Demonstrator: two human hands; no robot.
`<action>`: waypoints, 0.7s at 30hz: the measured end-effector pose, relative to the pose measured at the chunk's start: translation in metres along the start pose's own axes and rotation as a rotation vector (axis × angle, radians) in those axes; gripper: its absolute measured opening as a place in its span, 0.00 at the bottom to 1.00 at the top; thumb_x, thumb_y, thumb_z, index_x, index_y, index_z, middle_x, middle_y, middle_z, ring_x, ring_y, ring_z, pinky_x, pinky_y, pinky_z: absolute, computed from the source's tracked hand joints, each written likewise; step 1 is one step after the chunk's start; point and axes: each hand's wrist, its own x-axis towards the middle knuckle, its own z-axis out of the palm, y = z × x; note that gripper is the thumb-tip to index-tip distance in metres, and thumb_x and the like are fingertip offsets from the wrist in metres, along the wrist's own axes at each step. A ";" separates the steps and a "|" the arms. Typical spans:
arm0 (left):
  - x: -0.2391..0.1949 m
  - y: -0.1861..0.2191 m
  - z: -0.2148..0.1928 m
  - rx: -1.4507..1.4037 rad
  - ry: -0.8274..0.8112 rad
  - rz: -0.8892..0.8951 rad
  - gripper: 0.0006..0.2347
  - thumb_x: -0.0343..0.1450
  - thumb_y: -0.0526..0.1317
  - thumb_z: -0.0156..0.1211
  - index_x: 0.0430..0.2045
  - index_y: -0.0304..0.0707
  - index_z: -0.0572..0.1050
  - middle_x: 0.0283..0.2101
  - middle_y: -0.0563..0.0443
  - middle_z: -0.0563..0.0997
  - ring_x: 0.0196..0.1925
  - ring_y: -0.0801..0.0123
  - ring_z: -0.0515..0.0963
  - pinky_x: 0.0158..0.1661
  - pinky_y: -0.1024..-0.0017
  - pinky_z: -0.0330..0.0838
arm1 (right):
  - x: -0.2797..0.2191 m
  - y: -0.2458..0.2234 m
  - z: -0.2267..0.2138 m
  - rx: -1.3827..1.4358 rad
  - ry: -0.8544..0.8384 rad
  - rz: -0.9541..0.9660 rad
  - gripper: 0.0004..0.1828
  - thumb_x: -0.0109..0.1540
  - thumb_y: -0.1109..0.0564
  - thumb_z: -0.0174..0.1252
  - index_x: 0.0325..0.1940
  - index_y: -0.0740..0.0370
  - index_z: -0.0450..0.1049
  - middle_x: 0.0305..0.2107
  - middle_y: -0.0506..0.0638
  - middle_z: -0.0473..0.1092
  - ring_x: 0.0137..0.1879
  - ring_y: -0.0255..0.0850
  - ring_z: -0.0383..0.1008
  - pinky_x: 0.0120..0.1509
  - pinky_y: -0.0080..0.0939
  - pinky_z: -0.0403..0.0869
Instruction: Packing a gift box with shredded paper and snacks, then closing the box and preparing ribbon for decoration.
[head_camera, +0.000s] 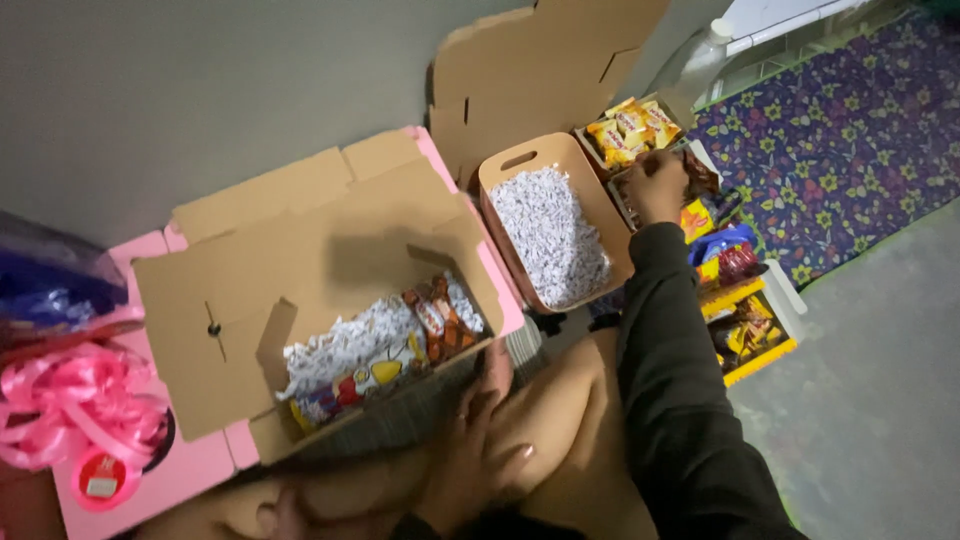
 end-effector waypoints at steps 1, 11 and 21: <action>-0.004 -0.015 0.012 0.008 -0.002 0.007 0.33 0.65 0.55 0.72 0.60 0.38 0.68 0.69 0.35 0.62 0.67 0.45 0.69 0.62 0.55 0.64 | 0.003 0.001 0.004 0.008 0.007 0.002 0.09 0.66 0.60 0.52 0.45 0.64 0.77 0.40 0.59 0.77 0.45 0.53 0.77 0.46 0.55 0.73; 0.015 -0.046 0.027 0.182 -0.095 -0.203 0.36 0.63 0.68 0.67 0.64 0.58 0.68 0.72 0.42 0.58 0.63 0.45 0.71 0.57 0.49 0.67 | 0.039 0.007 0.059 -0.381 -0.038 0.011 0.30 0.59 0.47 0.68 0.61 0.64 0.72 0.54 0.65 0.67 0.59 0.66 0.68 0.60 0.62 0.70; 0.009 -0.037 0.026 -0.003 0.036 -0.017 0.35 0.64 0.64 0.66 0.58 0.39 0.68 0.65 0.32 0.65 0.61 0.39 0.72 0.53 0.49 0.67 | 0.039 0.005 0.060 -0.354 0.102 -0.047 0.19 0.52 0.57 0.58 0.47 0.60 0.76 0.42 0.65 0.77 0.51 0.70 0.72 0.53 0.70 0.61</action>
